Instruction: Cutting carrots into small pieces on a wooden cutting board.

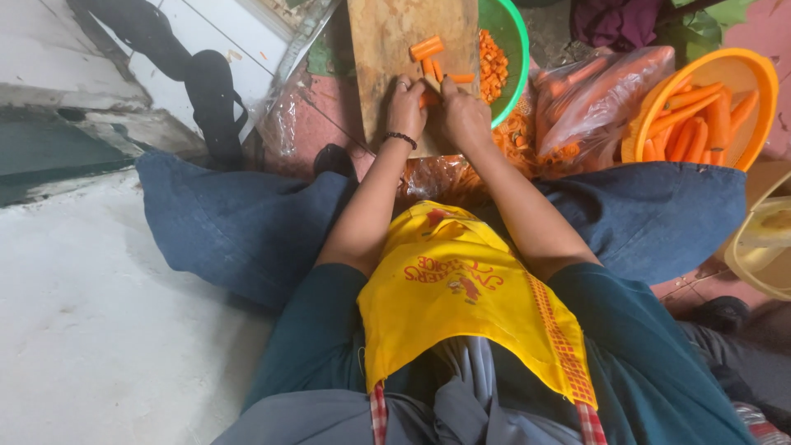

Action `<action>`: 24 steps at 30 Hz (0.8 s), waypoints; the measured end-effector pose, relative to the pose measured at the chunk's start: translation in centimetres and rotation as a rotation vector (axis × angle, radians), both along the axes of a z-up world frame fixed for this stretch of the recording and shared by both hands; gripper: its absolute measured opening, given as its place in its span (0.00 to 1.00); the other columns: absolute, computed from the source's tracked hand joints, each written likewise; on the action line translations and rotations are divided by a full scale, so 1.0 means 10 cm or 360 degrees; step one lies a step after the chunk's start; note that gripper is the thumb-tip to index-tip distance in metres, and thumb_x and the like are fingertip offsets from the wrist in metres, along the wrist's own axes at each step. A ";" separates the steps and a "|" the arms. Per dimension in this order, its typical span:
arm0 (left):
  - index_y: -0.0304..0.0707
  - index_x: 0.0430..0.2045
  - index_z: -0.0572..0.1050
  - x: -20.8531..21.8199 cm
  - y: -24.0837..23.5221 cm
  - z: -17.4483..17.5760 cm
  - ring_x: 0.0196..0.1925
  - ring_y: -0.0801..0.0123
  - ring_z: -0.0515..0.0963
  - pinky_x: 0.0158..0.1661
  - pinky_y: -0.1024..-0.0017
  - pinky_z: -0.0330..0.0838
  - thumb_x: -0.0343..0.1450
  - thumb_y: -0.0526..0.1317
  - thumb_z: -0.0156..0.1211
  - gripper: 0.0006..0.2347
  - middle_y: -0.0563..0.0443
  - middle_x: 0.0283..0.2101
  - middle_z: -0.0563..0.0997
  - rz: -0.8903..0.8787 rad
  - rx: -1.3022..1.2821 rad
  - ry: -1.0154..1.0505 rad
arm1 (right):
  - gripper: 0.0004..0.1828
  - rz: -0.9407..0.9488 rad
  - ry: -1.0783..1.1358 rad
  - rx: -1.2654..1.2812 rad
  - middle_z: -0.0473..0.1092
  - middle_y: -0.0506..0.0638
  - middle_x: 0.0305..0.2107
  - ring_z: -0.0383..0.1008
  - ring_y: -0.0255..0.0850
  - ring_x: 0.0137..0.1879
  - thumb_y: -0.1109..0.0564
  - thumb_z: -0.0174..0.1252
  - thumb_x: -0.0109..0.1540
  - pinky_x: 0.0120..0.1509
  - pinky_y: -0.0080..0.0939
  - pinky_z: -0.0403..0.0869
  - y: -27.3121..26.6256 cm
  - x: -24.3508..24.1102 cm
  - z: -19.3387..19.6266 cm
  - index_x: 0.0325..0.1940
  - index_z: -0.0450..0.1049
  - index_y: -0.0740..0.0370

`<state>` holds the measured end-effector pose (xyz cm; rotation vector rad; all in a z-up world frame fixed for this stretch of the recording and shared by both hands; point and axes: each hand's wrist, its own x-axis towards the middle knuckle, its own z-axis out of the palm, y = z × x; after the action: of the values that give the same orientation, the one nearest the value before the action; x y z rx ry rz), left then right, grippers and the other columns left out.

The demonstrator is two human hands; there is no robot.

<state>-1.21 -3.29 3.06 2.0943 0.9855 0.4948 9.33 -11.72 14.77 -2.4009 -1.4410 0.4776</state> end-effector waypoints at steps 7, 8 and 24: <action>0.38 0.39 0.76 0.01 0.04 0.03 0.47 0.45 0.76 0.45 0.57 0.74 0.59 0.25 0.65 0.16 0.40 0.45 0.72 -0.0018 0.0060 -0.0070 | 0.20 0.0004 -0.0150 0.0083 0.76 0.68 0.33 0.78 0.66 0.37 0.60 0.55 0.59 0.39 0.62 0.75 -0.02 0.04 -0.18 0.56 0.67 0.66; 0.39 0.40 0.76 0.01 0.03 -0.02 0.48 0.45 0.76 0.45 0.58 0.75 0.60 0.26 0.65 0.16 0.40 0.45 0.72 -0.0004 0.0082 -0.0063 | 0.17 0.0034 -0.0153 0.0057 0.76 0.67 0.34 0.79 0.65 0.39 0.60 0.54 0.61 0.41 0.62 0.75 -0.02 0.05 -0.18 0.53 0.67 0.65; 0.39 0.37 0.77 0.02 0.18 -0.09 0.45 0.46 0.77 0.43 0.58 0.75 0.59 0.25 0.64 0.15 0.41 0.42 0.75 -0.0024 0.0071 -0.0108 | 0.12 0.0156 -0.0185 -0.0060 0.77 0.64 0.33 0.79 0.64 0.39 0.63 0.53 0.59 0.39 0.62 0.75 0.13 0.15 -0.23 0.48 0.69 0.64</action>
<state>-0.97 -1.50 2.15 2.1085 0.9268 0.5812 10.80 -10.41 12.45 -2.4315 -1.6190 0.3969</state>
